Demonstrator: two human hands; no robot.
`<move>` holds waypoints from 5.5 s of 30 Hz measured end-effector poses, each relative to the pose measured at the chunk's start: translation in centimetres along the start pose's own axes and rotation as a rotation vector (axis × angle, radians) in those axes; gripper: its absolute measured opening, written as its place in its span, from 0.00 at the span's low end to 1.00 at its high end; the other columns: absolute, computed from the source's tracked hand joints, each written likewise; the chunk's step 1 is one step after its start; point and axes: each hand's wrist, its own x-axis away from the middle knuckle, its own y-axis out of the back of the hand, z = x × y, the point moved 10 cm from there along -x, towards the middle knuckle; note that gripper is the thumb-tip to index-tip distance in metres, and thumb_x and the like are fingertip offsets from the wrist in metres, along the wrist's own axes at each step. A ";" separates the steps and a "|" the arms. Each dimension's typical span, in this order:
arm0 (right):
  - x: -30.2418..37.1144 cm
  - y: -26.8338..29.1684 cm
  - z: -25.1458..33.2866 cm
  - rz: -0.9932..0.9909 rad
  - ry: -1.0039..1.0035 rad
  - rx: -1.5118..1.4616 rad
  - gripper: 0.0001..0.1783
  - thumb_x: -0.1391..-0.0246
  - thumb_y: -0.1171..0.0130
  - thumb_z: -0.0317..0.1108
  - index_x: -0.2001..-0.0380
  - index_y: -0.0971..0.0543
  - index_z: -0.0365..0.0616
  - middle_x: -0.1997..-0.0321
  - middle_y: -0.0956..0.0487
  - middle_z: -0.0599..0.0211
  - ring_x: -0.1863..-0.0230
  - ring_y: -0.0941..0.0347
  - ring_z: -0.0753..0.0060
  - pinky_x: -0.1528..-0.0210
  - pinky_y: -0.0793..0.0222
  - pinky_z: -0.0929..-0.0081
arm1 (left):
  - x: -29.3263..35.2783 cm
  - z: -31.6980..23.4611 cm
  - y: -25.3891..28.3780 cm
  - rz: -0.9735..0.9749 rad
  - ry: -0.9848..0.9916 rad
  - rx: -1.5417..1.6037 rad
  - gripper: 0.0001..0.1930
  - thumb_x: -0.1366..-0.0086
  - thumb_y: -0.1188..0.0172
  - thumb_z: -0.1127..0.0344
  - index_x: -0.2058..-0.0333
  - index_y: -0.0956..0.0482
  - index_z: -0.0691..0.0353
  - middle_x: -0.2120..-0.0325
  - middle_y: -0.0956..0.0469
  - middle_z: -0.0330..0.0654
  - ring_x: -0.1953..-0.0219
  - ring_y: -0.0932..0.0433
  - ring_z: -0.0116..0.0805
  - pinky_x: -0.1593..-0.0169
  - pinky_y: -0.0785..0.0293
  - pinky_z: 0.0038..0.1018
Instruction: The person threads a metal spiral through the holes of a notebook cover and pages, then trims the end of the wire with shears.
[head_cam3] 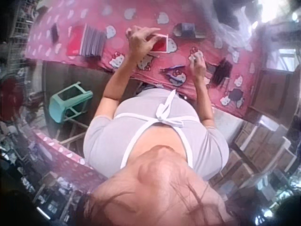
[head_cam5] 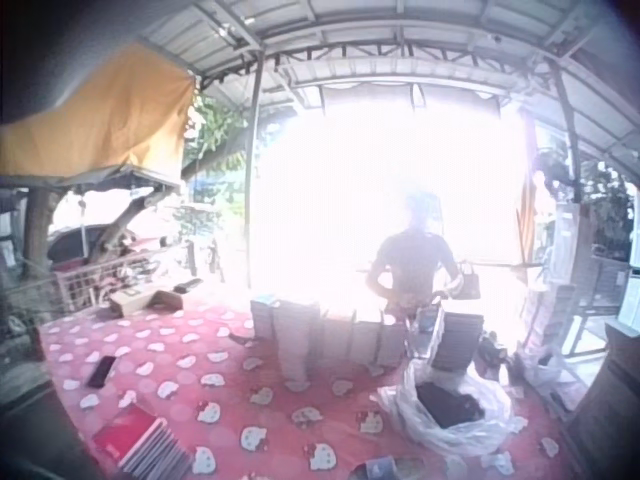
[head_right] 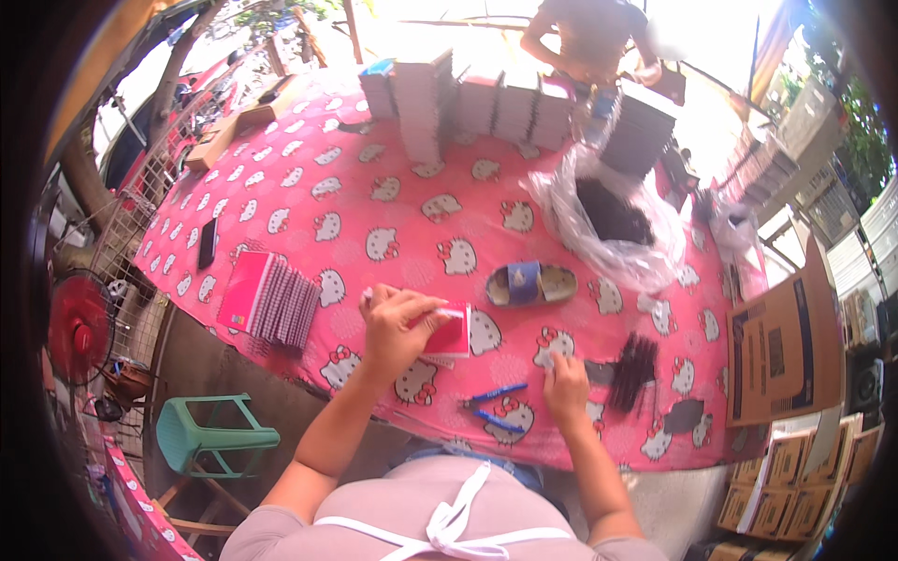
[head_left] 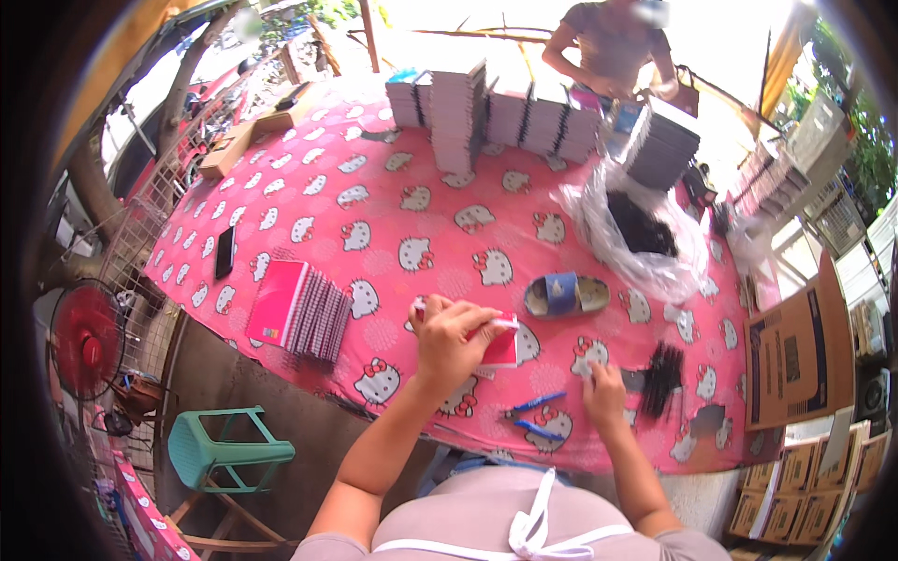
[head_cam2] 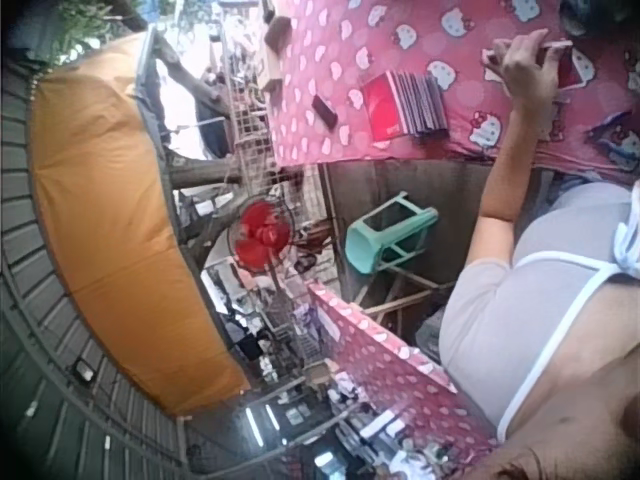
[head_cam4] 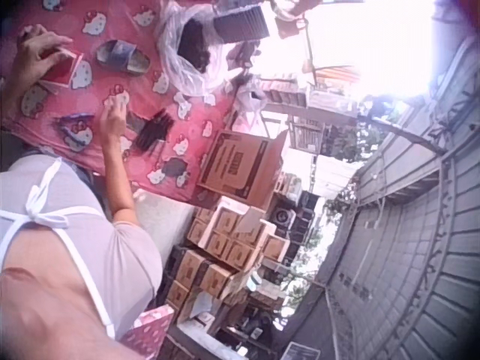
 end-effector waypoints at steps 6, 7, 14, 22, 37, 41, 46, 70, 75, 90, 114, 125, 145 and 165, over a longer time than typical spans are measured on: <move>-5.6 5.8 15.2 -0.066 0.251 -0.609 0.17 0.56 0.33 0.23 0.59 0.19 0.41 0.67 0.22 0.62 0.70 0.25 0.71 0.68 0.28 0.75 | 0.0 0.3 0.5 -0.052 0.016 0.011 0.11 0.52 0.27 0.58 0.69 0.14 0.51 0.72 0.20 0.29 0.61 0.29 0.29 0.48 0.44 0.34; -6.4 5.6 16.1 -0.030 0.275 -0.630 0.16 0.55 0.33 0.23 0.59 0.18 0.42 0.67 0.22 0.63 0.70 0.25 0.72 0.68 0.28 0.76 | -0.1 0.4 0.5 -0.045 0.016 0.015 0.11 0.52 0.27 0.58 0.69 0.14 0.51 0.72 0.20 0.29 0.61 0.28 0.29 0.48 0.44 0.34; -8.1 5.3 17.7 0.085 0.355 -0.622 0.15 0.59 0.32 0.19 0.63 0.17 0.42 0.67 0.22 0.67 0.69 0.24 0.74 0.68 0.28 0.79 | 0.2 0.9 0.2 -0.021 0.032 0.057 0.09 0.51 0.28 0.60 0.70 0.14 0.51 0.71 0.20 0.29 0.61 0.29 0.29 0.48 0.45 0.33; -8.2 1.8 17.3 0.393 0.194 -0.655 0.10 0.49 0.42 0.20 0.61 0.22 0.39 0.71 0.24 0.66 0.70 0.26 0.72 0.68 0.30 0.75 | 0.7 0.7 1.0 -0.065 0.018 -0.012 0.10 0.51 0.29 0.60 0.67 0.15 0.49 0.69 0.20 0.30 0.58 0.29 0.30 0.47 0.47 0.38; -6.7 4.6 21.5 0.157 0.518 -0.178 0.11 0.50 0.38 0.30 0.62 0.25 0.43 0.62 0.24 0.59 0.63 0.25 0.54 0.65 0.29 0.60 | 1.0 1.3 0.0 0.026 0.043 0.077 0.11 0.50 0.31 0.59 0.66 0.17 0.47 0.66 0.21 0.28 0.55 0.28 0.30 0.44 0.48 0.44; -12.1 3.5 12.7 0.296 0.254 -0.192 0.20 0.51 0.39 0.28 0.53 0.26 0.38 0.55 0.23 0.53 0.55 0.25 0.52 0.54 0.30 0.59 | 1.4 1.6 1.3 -0.032 -0.022 0.049 0.15 0.53 0.28 0.60 0.65 0.16 0.51 0.64 0.21 0.32 0.56 0.28 0.31 0.47 0.45 0.37; -12.1 -1.2 1.4 0.232 0.260 0.141 0.33 0.64 0.30 0.38 0.51 0.27 0.40 0.52 0.24 0.53 0.47 0.29 0.50 0.47 0.31 0.58 | 0.7 0.1 0.5 -0.045 -0.069 -0.049 0.16 0.56 0.25 0.57 0.67 0.17 0.51 0.61 0.22 0.32 0.54 0.29 0.33 0.48 0.44 0.37; -13.6 0.4 17.1 0.561 0.369 -0.743 0.16 0.65 0.37 0.21 0.67 0.25 0.41 0.72 0.21 0.70 0.67 0.26 0.78 0.66 0.30 0.75 | 1.4 3.5 1.8 -0.076 0.116 0.217 0.17 0.51 0.29 0.71 0.61 0.22 0.58 0.57 0.29 0.45 0.53 0.29 0.40 0.48 0.32 0.37; -14.6 -0.8 18.0 0.536 0.377 -0.603 0.18 0.67 0.35 0.23 0.66 0.25 0.41 0.73 0.21 0.61 0.68 0.22 0.68 0.65 0.29 0.69 | 2.9 7.8 1.2 -0.080 0.402 0.713 0.15 0.43 0.35 0.77 0.56 0.24 0.61 0.61 0.23 0.41 0.57 0.23 0.30 0.53 0.26 0.25; -10.6 -3.0 1.4 0.152 0.140 0.322 0.26 0.62 0.36 0.27 0.55 0.30 0.44 0.50 0.27 0.54 0.47 0.30 0.46 0.53 0.30 0.54 | 2.4 9.2 -0.3 -0.068 0.359 1.141 0.10 0.42 0.38 0.81 0.60 0.20 0.65 0.64 0.18 0.41 0.60 0.20 0.26 0.55 0.22 0.22; 1.9 5.3 18.1 0.266 0.173 -0.343 0.23 0.45 0.40 0.41 0.49 0.26 0.39 0.57 0.24 0.57 0.57 0.28 0.58 0.53 0.33 0.61 | 6.6 0.3 1.8 -0.236 -0.062 0.458 0.11 0.53 0.32 0.83 0.69 0.20 0.67 0.66 0.19 0.46 0.65 0.19 0.37 0.65 0.20 0.26; 5.2 -1.1 9.9 0.273 0.138 -0.215 0.25 0.46 0.38 0.41 0.49 0.25 0.39 0.48 0.26 0.50 0.46 0.30 0.52 0.43 0.35 0.59 | 4.7 5.3 12.5 -0.645 0.046 0.605 0.11 0.43 0.35 0.79 0.61 0.22 0.63 0.63 0.20 0.43 0.61 0.21 0.31 0.60 0.20 0.27; -1.3 -4.9 7.3 0.351 -0.261 -0.725 0.29 0.43 0.40 0.48 0.47 0.29 0.37 0.43 0.29 0.52 0.43 0.30 0.55 0.44 0.35 0.63 | -4.4 14.2 15.1 0.275 -0.106 -0.323 0.38 0.30 0.62 0.39 0.31 0.57 0.56 0.30 0.55 0.51 0.28 0.61 0.45 0.33 0.76 0.59; -0.4 -6.7 11.6 0.374 -0.286 -0.721 0.43 0.50 0.37 0.59 0.44 0.31 0.32 0.46 0.27 0.49 0.41 0.33 0.60 0.39 0.39 0.64 | 13.0 11.8 -5.8 0.303 1.112 1.094 0.63 0.50 0.31 0.41 0.32 0.69 0.64 0.34 0.54 0.58 0.31 0.53 0.45 0.32 0.53 0.40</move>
